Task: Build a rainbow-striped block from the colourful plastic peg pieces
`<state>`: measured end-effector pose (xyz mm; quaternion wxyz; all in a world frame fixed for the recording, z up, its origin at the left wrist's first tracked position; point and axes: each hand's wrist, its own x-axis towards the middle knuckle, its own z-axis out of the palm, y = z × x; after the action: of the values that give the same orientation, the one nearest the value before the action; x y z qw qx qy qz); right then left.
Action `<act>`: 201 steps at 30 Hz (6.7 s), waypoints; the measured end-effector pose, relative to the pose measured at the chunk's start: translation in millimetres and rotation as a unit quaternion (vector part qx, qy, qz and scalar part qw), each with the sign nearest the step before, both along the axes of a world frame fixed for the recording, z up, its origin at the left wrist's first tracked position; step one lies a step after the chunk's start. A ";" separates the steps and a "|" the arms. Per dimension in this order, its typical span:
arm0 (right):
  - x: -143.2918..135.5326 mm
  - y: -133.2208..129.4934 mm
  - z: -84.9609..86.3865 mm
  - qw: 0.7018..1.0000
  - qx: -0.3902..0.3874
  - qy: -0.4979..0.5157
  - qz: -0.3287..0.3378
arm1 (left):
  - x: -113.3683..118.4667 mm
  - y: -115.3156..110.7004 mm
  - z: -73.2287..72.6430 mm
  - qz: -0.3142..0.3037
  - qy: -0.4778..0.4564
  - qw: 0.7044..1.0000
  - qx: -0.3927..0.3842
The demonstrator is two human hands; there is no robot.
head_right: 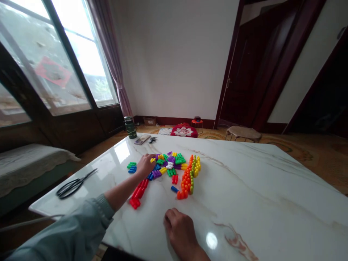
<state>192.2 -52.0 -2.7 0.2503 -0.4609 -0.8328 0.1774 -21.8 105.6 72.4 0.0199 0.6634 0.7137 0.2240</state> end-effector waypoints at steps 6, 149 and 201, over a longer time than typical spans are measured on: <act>0.9 1.7 -0.4 1.000 0.000 -0.003 -0.002 | -19.1 43.9 -9.8 0.010 0.036 0.995 -0.095; 0.2 1.8 -4.2 0.997 -0.012 0.019 -0.080 | 54.2 131.5 -13.5 -0.109 0.003 0.993 -0.041; 0.4 0.7 2.1 0.989 -0.056 0.070 -0.115 | 79.4 140.4 -25.8 -0.066 0.121 0.973 -0.187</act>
<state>192.7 -51.3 -0.6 0.3008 -0.5530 -0.7434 0.2259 57.6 246.0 46.6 0.0721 0.7154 0.6950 0.0028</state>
